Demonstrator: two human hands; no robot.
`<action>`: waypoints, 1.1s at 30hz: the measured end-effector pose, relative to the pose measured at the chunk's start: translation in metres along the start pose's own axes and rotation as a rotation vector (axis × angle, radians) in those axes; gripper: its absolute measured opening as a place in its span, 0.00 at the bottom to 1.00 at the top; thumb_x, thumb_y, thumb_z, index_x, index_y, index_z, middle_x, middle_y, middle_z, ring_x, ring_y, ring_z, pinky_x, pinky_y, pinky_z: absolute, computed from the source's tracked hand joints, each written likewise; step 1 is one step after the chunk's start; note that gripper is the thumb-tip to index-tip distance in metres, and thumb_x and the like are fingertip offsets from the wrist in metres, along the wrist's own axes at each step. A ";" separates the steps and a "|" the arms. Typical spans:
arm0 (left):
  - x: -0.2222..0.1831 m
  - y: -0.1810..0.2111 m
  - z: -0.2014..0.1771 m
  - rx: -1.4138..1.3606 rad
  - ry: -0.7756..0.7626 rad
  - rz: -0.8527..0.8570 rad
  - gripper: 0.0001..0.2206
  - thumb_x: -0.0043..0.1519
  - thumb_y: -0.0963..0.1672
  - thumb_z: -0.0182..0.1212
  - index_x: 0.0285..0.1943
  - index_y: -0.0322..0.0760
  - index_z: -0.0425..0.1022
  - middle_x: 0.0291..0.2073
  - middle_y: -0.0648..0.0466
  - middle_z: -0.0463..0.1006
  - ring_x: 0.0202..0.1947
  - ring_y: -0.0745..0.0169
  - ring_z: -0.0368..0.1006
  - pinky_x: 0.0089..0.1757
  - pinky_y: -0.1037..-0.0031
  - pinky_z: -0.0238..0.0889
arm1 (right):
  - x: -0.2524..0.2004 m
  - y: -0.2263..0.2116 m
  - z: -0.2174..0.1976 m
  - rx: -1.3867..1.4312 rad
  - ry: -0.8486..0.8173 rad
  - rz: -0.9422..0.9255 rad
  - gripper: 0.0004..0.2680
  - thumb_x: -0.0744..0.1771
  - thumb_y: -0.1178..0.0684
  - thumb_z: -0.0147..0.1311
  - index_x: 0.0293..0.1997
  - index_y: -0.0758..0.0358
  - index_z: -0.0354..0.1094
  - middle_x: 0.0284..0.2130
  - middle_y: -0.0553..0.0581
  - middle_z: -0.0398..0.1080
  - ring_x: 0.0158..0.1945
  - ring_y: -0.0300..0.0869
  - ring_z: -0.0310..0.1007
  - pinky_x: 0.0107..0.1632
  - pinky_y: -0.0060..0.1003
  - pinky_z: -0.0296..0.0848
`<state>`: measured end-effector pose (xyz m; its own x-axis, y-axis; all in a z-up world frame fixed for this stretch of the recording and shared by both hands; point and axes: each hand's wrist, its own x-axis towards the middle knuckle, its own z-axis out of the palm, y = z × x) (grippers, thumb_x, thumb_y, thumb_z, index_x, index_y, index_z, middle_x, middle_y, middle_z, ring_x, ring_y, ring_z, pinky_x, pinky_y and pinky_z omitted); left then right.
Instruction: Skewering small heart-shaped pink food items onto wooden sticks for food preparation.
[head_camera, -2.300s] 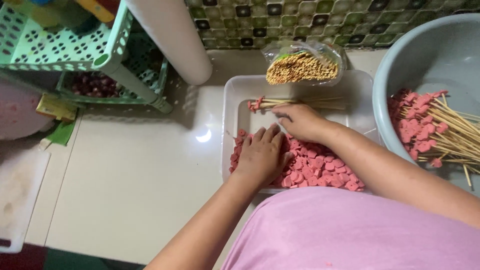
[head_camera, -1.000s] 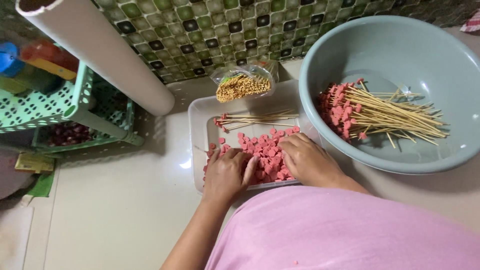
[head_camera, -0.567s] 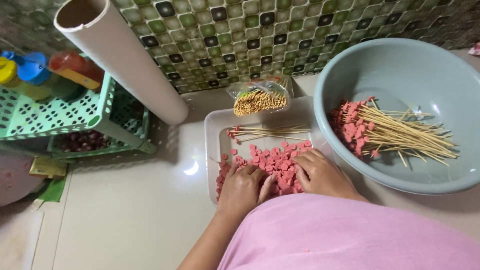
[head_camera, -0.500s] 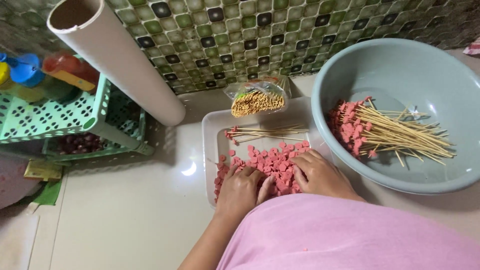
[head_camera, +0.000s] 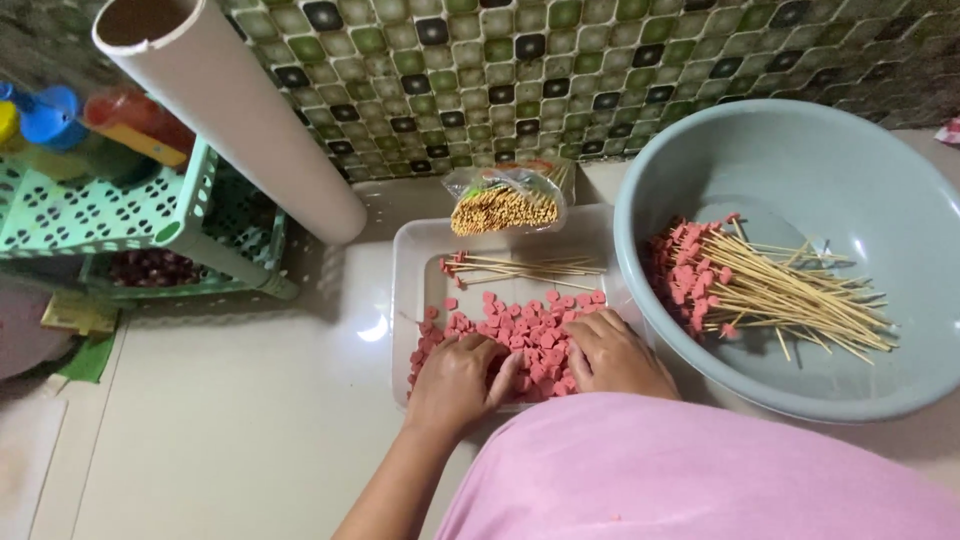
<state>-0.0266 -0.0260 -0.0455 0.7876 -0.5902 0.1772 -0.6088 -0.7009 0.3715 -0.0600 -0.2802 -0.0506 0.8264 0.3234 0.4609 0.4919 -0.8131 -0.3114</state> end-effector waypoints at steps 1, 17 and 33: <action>0.000 -0.001 0.000 0.004 0.003 0.000 0.18 0.67 0.53 0.50 0.40 0.42 0.82 0.34 0.45 0.82 0.37 0.42 0.82 0.49 0.56 0.70 | 0.000 0.002 0.003 -0.017 0.013 -0.008 0.06 0.66 0.55 0.51 0.43 0.60 0.74 0.31 0.56 0.70 0.39 0.49 0.73 0.46 0.41 0.73; 0.003 0.011 -0.018 -0.033 -0.040 -0.034 0.18 0.67 0.53 0.51 0.39 0.40 0.82 0.32 0.44 0.81 0.34 0.42 0.81 0.39 0.61 0.72 | -0.004 0.000 -0.001 -0.006 -0.032 0.056 0.07 0.66 0.55 0.50 0.43 0.60 0.74 0.33 0.56 0.72 0.43 0.50 0.74 0.48 0.42 0.73; 0.002 -0.003 0.008 0.008 -0.131 -0.056 0.22 0.68 0.54 0.44 0.42 0.42 0.82 0.37 0.46 0.82 0.43 0.44 0.82 0.56 0.49 0.65 | -0.012 0.001 0.009 -0.038 -0.066 0.106 0.07 0.67 0.53 0.51 0.44 0.59 0.75 0.34 0.56 0.73 0.44 0.50 0.75 0.50 0.41 0.73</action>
<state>-0.0241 -0.0287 -0.0534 0.8015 -0.5970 0.0358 -0.5654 -0.7369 0.3705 -0.0664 -0.2807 -0.0640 0.8901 0.2648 0.3711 0.3911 -0.8617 -0.3233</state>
